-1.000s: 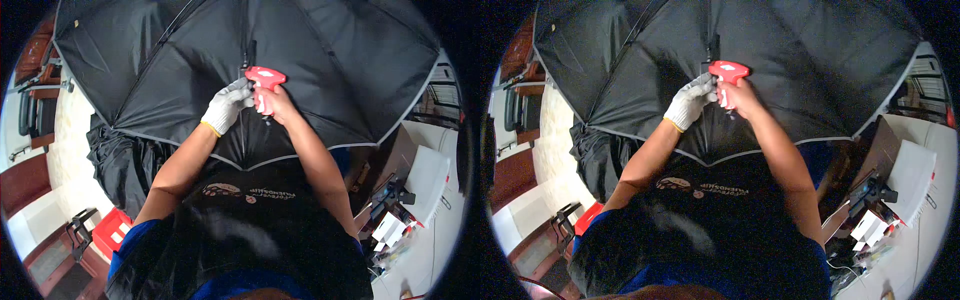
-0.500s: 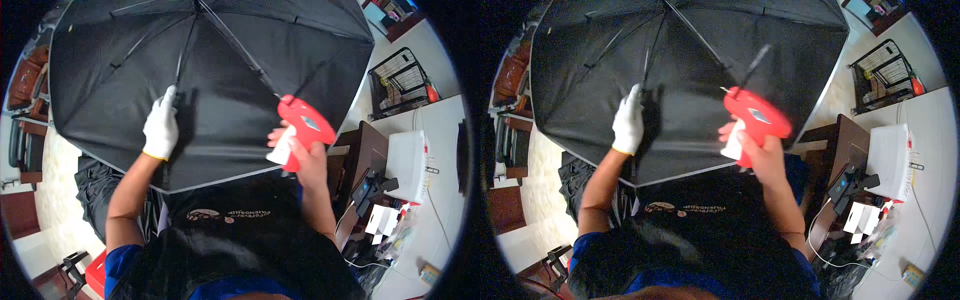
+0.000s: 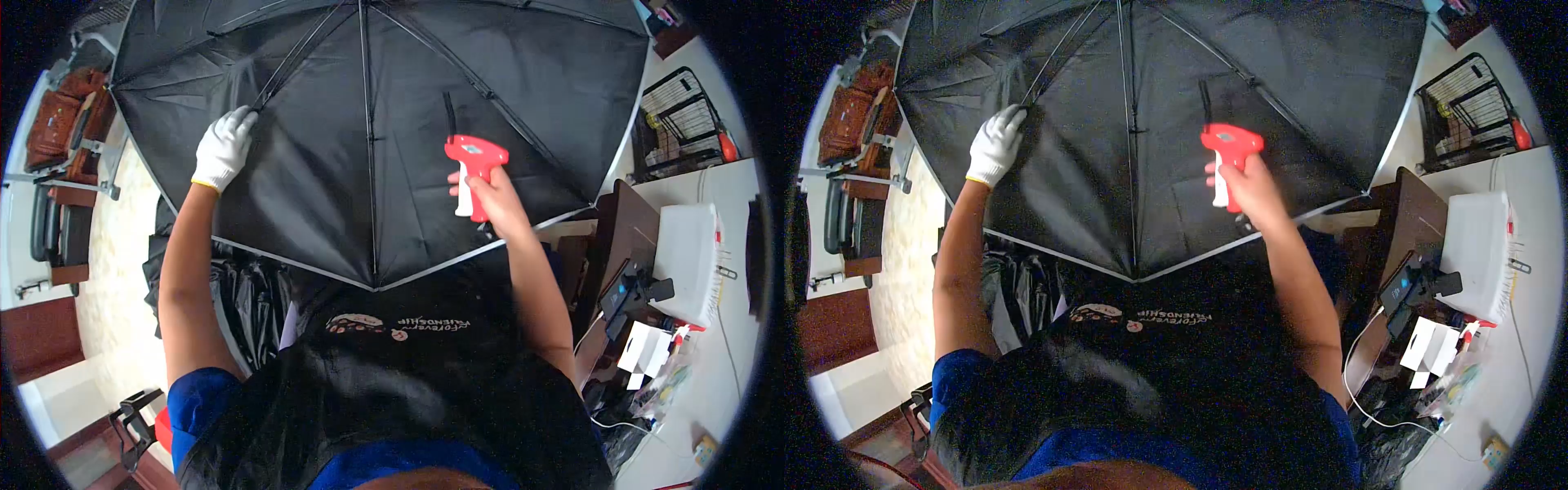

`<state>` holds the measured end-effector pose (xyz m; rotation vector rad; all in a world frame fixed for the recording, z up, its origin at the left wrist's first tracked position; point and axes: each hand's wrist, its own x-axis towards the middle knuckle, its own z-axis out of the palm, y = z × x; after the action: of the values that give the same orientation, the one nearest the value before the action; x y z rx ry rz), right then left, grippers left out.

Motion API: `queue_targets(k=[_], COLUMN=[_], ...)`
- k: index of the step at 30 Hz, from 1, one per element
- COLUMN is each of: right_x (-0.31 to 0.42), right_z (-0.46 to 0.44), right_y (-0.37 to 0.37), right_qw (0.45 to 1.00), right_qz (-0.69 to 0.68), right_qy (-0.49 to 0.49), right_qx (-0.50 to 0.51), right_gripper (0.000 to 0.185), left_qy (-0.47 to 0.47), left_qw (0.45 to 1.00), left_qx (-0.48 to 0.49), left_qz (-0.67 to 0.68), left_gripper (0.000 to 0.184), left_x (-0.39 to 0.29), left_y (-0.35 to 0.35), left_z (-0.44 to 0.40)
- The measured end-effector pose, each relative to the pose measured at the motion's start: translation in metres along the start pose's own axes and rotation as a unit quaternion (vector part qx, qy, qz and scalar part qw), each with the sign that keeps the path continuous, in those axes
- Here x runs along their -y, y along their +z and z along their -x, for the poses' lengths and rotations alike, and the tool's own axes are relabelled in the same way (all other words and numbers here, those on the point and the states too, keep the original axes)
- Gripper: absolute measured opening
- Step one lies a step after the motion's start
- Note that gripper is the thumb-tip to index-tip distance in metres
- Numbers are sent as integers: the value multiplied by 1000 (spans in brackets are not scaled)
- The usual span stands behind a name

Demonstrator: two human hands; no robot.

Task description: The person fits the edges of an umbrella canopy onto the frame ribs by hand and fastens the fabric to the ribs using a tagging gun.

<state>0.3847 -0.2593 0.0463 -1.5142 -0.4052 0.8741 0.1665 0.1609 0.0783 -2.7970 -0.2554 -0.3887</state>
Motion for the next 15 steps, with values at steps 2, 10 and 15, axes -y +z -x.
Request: queue_targets(k=[2, 10, 15], right_x=[25, -5, -54], right_z=[-17, -114, -106], right_y=[7, 47, 50], right_qw=[995, 995, 979], right_qz=[100, -82, -149], right_qy=[-20, -13, 28], right_qx=[1, 54, 134], right_gripper=[39, 36, 38], left_qy=[35, -364, -500], left_qw=[997, 765, 528], left_qx=[-61, 159, 113], left_qz=[-24, 507, 677], left_gripper=[52, 53, 39], left_x=[-27, -216, -227], left_y=[-15, 10, 24], left_z=[-10, -33, -34])
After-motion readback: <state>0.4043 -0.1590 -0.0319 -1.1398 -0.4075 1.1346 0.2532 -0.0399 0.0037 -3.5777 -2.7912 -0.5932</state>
